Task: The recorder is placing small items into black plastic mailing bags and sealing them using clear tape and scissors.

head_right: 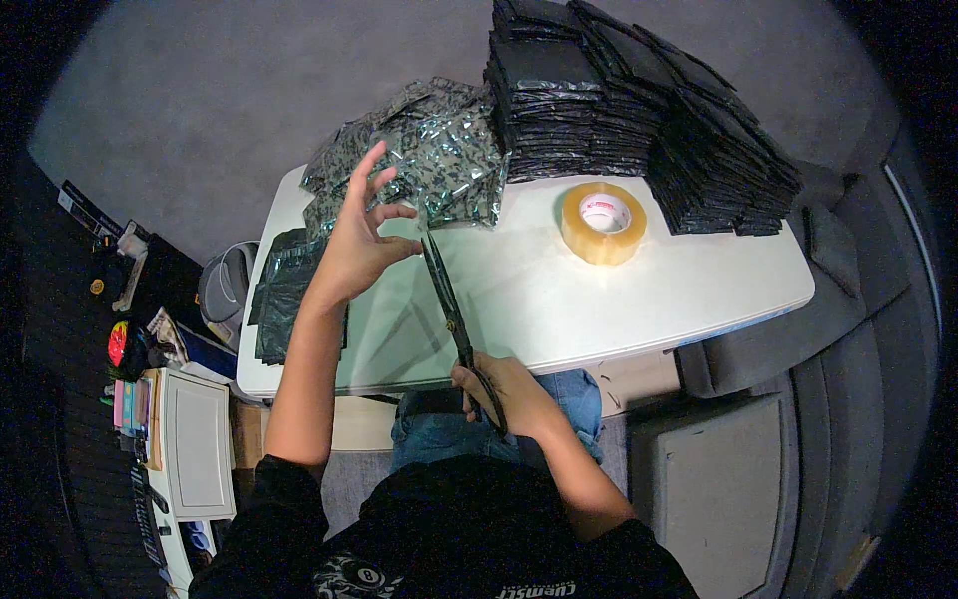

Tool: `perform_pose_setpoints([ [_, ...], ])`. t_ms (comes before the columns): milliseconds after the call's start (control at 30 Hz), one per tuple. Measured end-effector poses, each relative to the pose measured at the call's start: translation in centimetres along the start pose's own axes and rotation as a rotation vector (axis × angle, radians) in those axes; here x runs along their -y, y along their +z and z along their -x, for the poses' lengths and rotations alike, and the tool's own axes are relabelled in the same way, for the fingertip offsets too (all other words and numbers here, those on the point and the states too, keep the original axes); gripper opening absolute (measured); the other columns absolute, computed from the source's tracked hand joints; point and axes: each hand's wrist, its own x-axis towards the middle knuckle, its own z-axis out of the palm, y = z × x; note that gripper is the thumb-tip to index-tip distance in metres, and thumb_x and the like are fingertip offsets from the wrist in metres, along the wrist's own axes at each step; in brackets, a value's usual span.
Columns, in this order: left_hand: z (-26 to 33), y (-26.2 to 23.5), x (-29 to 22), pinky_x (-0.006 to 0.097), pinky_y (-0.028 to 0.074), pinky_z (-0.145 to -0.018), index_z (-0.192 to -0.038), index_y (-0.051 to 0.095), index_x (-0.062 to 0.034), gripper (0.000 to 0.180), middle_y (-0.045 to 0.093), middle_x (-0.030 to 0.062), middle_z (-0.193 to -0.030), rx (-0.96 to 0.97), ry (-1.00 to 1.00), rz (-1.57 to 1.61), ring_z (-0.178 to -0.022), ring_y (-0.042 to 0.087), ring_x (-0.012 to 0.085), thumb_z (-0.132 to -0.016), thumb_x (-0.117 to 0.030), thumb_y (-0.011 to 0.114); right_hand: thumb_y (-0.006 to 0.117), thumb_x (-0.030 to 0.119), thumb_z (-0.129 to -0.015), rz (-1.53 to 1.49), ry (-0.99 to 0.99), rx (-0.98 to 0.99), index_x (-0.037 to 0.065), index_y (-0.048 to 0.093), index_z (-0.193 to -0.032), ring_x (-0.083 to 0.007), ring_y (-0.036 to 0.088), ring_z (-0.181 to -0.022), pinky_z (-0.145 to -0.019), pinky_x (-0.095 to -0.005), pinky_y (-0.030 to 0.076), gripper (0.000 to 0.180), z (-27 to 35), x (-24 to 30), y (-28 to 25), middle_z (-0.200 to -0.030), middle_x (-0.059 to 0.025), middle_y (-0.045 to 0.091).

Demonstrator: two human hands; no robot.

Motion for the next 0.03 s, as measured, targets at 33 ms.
perform_pose_setpoints([
  [33, 0.02, 0.00, -0.06, 0.039, 0.067, -0.080, -0.171, 0.020, -0.0255, 0.127, 0.027, 0.0225, -0.166, 0.001, 0.000, 0.000, -0.117, 0.064, 0.0248, -0.069, 0.030, 0.072, 0.050, 0.033, -0.116, -0.042, -0.043, -0.008, 0.002, 0.060, -0.107, -0.0125, 0.064, -0.064, -0.063, -0.0287, 0.053, 0.033, 0.01, -0.25, 0.06, -0.072, -0.0047, 0.062],
])
